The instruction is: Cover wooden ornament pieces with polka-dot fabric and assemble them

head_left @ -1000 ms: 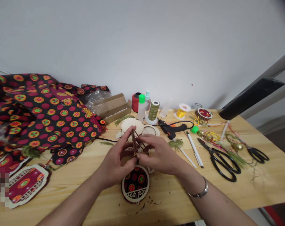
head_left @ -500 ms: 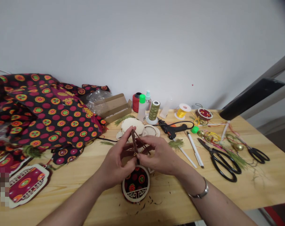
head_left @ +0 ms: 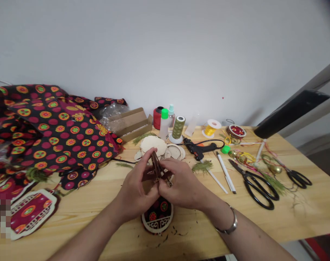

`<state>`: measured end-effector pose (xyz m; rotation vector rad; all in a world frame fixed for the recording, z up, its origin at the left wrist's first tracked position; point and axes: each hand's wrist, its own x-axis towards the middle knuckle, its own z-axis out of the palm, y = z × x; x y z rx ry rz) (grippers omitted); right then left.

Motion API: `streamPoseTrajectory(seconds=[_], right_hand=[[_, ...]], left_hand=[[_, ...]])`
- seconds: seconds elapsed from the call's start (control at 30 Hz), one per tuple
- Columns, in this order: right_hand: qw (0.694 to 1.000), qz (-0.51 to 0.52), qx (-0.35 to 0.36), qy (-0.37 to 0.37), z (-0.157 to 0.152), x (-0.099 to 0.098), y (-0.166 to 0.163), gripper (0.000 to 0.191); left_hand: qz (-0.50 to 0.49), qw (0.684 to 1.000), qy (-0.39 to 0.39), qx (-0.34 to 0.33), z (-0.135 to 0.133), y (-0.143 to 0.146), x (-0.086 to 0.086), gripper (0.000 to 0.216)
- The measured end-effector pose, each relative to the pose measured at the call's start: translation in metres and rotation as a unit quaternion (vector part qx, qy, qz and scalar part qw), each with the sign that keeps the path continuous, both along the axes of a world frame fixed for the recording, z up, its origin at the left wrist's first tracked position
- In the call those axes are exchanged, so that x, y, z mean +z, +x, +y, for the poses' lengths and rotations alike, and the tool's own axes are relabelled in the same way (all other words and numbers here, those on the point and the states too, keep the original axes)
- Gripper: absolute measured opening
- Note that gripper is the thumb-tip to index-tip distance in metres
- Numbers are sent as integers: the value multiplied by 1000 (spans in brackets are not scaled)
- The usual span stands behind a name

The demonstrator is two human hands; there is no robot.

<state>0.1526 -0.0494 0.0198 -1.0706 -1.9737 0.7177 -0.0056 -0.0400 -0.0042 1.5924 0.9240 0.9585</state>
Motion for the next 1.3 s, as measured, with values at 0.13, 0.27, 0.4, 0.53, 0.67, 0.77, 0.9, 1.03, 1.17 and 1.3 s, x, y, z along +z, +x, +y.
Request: streamPoseTrajectory(seconds=[0.13, 0.27, 0.4, 0.53, 0.67, 0.77, 0.9, 1.03, 1.17, 1.3], right_hand=[[1000, 2, -6, -2, -1, 0, 0, 35], [1000, 6, -5, 0, -1, 0, 1, 37], [1000, -19, -11, -8, 1, 0, 3, 33], [999, -40, -9, 1, 1, -1, 4, 28], [999, -48, -11, 10, -1, -3, 3, 27], [999, -47, -3, 15, -2, -3, 2, 31], [998, -52, 8, 22, -2, -4, 1, 34], [997, -73, 11, 30, -3, -6, 0, 38], [993, -107, 9, 46, -7, -9, -4, 42], [988, -141, 4, 67, -10, -12, -9, 46]], left_hand=[[14, 1000, 2, 5, 0, 2, 0, 79], [15, 1000, 3, 5, 0, 1, 0, 77], [-57, 995, -68, -32, 2, -1, 0, 73], [-142, 983, -103, -53, 6, -1, 1, 56], [-140, 985, -102, -15, 8, 0, 1, 51], [-124, 987, -98, -6, 8, 0, 2, 47], [-101, 991, -87, -18, 8, 0, 3, 40], [-92, 992, -86, -1, 8, 2, 8, 36], [-82, 992, -75, 54, 6, 6, 14, 35], [-66, 991, -67, 93, 4, 8, 16, 38]])
